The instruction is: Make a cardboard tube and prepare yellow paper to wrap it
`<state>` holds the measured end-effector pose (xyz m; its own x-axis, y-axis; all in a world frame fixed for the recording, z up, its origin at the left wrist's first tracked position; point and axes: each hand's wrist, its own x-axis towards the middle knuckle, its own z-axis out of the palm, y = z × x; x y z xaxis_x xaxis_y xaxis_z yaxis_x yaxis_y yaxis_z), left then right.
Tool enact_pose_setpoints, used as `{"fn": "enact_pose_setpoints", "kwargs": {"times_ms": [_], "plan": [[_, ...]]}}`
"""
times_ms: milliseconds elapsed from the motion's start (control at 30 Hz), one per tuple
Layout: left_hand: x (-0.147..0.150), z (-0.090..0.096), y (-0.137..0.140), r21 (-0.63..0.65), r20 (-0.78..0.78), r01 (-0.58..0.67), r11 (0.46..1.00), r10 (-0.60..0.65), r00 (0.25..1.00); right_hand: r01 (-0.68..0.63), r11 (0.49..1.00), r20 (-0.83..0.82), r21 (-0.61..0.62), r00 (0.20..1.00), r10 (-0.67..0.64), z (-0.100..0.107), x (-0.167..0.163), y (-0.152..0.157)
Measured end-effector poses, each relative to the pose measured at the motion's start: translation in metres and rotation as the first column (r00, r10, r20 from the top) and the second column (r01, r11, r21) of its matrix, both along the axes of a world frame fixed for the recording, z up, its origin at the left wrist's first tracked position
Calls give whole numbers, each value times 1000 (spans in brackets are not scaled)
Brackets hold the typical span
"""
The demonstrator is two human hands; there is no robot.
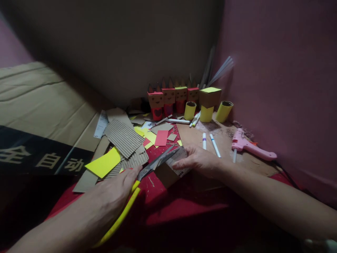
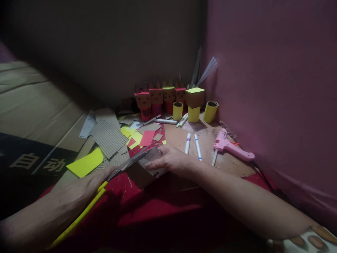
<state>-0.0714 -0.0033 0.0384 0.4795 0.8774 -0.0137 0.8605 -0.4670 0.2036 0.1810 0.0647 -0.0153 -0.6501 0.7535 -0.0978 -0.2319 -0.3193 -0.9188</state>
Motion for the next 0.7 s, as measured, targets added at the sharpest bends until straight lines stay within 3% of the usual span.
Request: {"fn": "enact_pose_setpoints", "kwargs": {"times_ms": [100, 267, 400, 567, 700], "plan": [[-2, 2, 2, -9, -123, 93, 996, -93, 988, 16, 1000, 12, -15, 1000, -16, 1, 1, -1], [5, 12, 3, -53, -184, 129, 990, -137, 973, 21, 999, 7, -35, 1000, -21, 2, 1, -2], [-5, -1, 2, 60, -223, 199, 978, -182, 958, 41, 998, 9, -49, 999, -41, 1, 0, -3], [-28, -23, 0, 119, -149, 196, 973, -178, 973, 36, 998, 26, -57, 999, -35, -1, 1, -1], [-26, -19, -2, 49, -3, 87, 995, -87, 996, 39, 998, 39, -40, 999, -38, -1, 1, 1]]}}
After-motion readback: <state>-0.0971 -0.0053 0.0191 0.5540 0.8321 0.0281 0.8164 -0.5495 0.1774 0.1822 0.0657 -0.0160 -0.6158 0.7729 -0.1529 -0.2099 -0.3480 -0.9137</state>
